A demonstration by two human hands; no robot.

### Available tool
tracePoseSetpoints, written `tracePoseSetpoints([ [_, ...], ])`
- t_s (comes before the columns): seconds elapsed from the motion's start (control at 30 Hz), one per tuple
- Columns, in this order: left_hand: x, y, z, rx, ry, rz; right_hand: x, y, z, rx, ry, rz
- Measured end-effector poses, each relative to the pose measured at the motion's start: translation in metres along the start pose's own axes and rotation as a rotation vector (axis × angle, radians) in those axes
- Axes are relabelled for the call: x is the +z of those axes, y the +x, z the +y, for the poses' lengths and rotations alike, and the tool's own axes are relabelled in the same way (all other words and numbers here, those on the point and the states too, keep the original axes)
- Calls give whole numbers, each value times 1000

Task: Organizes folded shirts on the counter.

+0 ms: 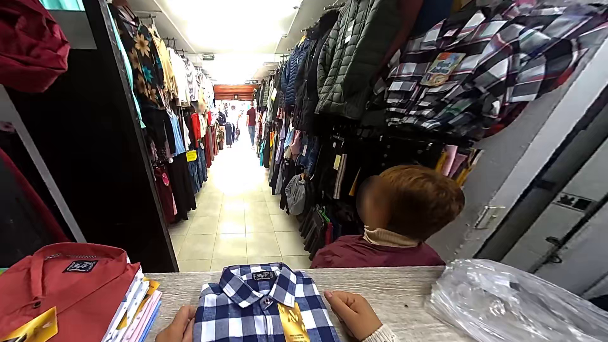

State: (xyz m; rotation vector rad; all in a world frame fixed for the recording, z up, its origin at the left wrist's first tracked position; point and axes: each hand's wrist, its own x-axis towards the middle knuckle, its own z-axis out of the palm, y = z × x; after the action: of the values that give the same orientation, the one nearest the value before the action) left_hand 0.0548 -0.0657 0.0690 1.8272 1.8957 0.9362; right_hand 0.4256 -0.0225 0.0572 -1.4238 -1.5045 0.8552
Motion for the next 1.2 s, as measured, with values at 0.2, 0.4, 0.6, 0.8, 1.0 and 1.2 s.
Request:
tracePoseSetpoints([
  [0.2,-4,13,9,-148,0,-218,-1,0,-2,-7,-17,-16],
  [0.4,-5,9,7,-143,-6,-220,0,-1,-5,-7,-10,-18],
  [0.6,-3,10,6,-165,-15,-217,0,-1,-6,-7,-12,-27],
  [0.8,-2,11,5,-180,-39,-221,0,0,-4,-3,-34,-25],
  [1.0,0,12,10,-163,-51,-209,0,1,-4,-36,-54,-28],
  [1.2,23,19,-20,170,-304,386,-2,1,-7,-26,-41,-51],
])
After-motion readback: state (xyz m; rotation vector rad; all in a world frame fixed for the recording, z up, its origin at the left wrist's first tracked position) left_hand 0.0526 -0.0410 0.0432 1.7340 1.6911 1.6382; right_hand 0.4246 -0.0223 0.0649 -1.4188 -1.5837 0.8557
